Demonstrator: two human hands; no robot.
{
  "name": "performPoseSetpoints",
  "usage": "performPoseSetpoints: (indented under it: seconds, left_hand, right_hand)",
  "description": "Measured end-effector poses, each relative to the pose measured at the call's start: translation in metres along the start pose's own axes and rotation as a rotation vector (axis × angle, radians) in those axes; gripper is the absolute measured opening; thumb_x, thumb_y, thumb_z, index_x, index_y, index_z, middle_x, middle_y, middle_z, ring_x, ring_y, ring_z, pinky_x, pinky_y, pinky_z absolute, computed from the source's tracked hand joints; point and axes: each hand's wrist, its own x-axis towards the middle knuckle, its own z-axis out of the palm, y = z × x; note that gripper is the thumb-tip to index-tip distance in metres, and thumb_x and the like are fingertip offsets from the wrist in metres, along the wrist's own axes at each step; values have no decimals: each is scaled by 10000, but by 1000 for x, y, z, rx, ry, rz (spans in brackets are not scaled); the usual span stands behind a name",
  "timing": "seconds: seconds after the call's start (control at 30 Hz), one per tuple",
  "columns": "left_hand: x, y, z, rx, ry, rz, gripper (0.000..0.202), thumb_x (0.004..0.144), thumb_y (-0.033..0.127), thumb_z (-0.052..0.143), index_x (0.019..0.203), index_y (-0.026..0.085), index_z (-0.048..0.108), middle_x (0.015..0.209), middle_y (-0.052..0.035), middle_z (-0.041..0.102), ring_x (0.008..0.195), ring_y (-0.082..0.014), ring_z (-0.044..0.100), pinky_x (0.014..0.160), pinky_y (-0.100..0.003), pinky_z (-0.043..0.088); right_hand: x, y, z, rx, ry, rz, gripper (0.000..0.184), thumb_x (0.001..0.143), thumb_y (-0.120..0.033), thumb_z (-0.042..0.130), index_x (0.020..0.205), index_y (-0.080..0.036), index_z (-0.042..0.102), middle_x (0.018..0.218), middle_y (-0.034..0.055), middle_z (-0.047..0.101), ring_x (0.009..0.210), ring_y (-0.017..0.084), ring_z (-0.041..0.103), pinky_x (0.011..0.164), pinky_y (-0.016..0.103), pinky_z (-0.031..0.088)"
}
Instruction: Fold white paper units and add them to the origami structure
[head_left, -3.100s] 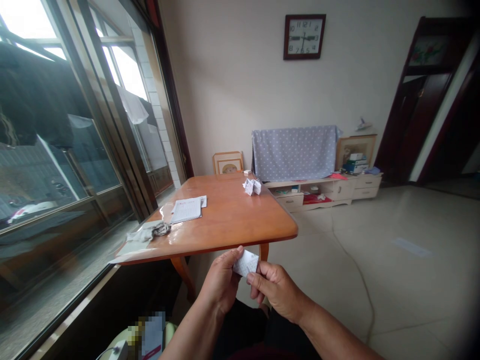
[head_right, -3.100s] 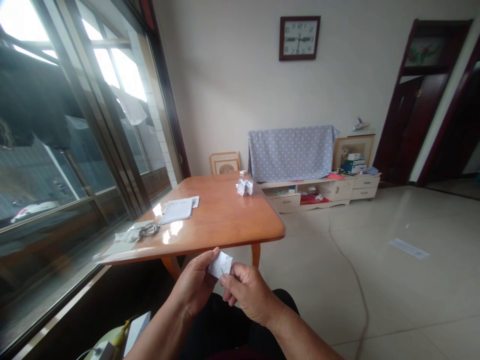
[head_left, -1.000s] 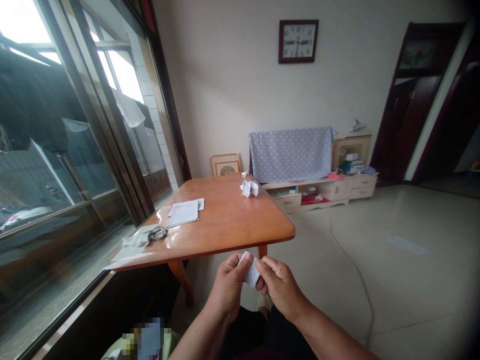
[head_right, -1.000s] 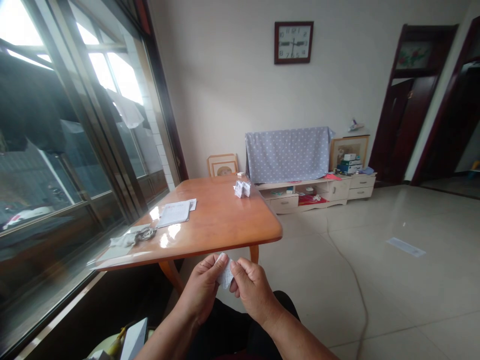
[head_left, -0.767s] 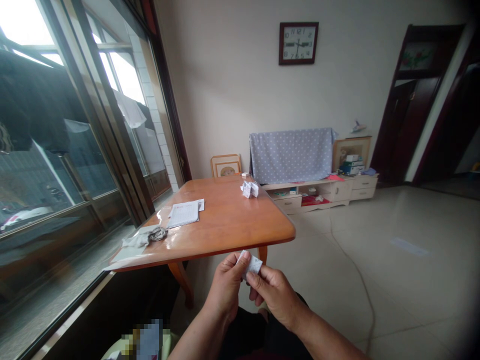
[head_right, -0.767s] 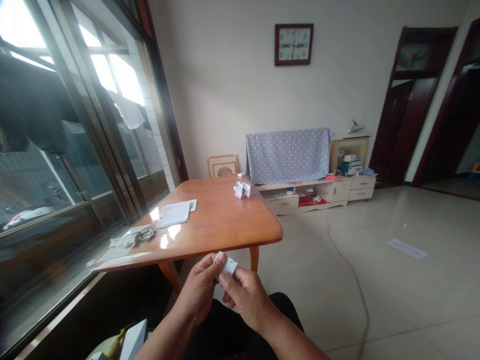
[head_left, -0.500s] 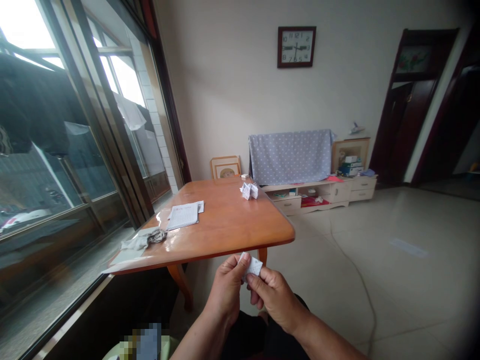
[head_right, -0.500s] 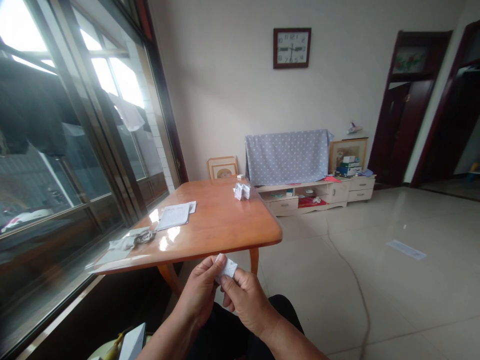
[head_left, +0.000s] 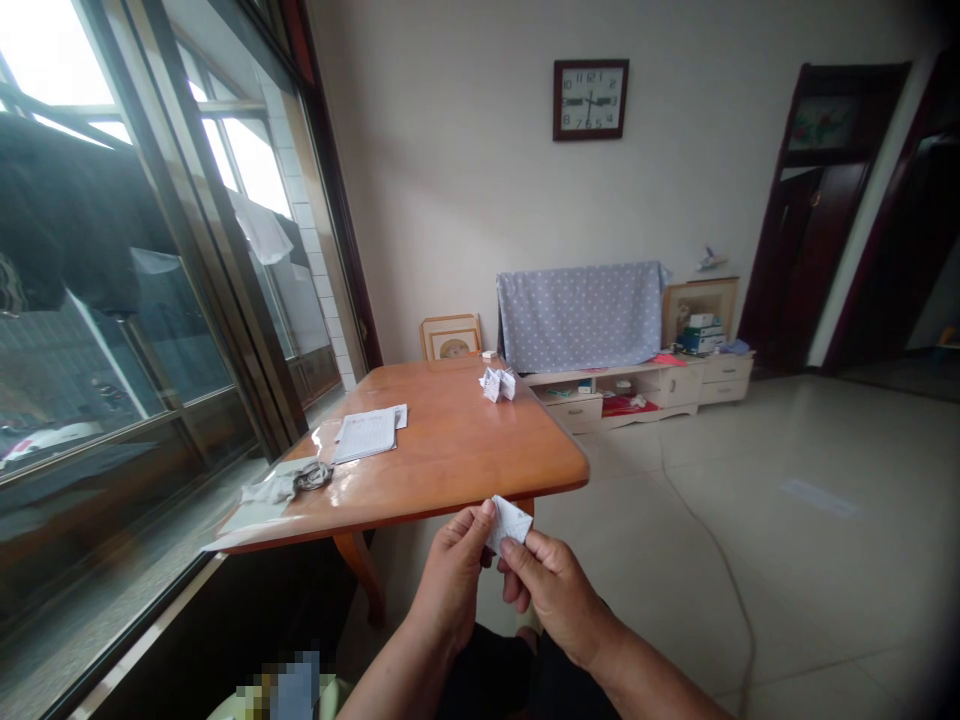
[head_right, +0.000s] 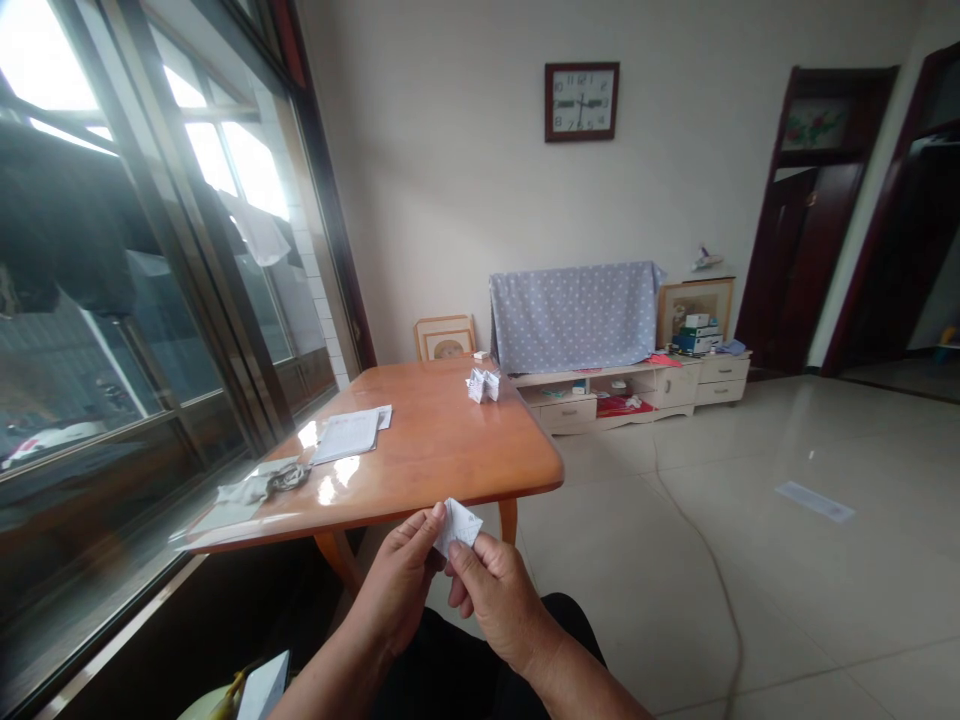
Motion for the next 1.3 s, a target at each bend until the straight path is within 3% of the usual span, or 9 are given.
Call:
performPoseSetpoints:
  seconds: [0.1, 0.3, 0.57, 0.8, 1.1, 1.3]
  left_hand:
    - [-3, 2, 0, 98, 56, 79, 409, 833, 517, 722, 690, 153, 602, 629, -2, 560, 565, -101, 452, 572, -242, 371]
    - [-4, -2, 3, 79, -1, 129, 408, 889, 492, 661, 664, 168, 556, 600, 11, 542, 560, -123, 499, 652, -278, 409]
    - [-3, 1, -6, 198, 27, 113, 346, 875, 466, 684, 719, 162, 630, 641, -2, 549, 633, -124, 438, 623, -236, 363]
    - [-3, -1, -6, 60, -56, 86, 338, 915, 476, 623, 765, 173, 615, 613, 0, 567, 564, -132, 506, 614, -266, 405]
    - [2, 2, -12, 78, 91, 101, 426, 901, 548, 606, 849, 136, 700, 715, -32, 600, 640, -148, 511, 621, -264, 411]
    - [1, 3, -10, 43, 32, 114, 333, 871, 465, 679, 755, 161, 607, 639, 10, 558, 556, -117, 474, 588, -252, 391]
  right_hand:
    - [1, -2, -2, 4, 67, -18, 492, 944, -614, 521, 845, -147, 642, 602, 8, 606, 512, 110, 511, 524, 242, 406]
    - [1, -1, -1, -1, 74, -18, 506, 939, -631, 511, 833, -152, 639, 598, 7, 600, 517, 117, 514, 534, 251, 411]
    - [0, 5, -4, -9, 32, 0, 491, 945, -612, 520, 822, -151, 636, 593, 9, 605, 505, 112, 512, 522, 245, 403]
    - [-1, 5, -2, -49, -27, 8, 481, 965, -588, 504, 843, -145, 643, 599, 12, 610, 515, 111, 528, 534, 242, 418]
    - [-3, 6, -4, -41, -39, 30, 461, 962, -567, 530, 839, -140, 652, 609, 15, 625, 516, 109, 535, 531, 237, 420]
    - [-4, 5, -1, -57, -79, 47, 461, 964, -570, 524, 830, -146, 646, 609, 18, 632, 520, 114, 552, 531, 238, 423]
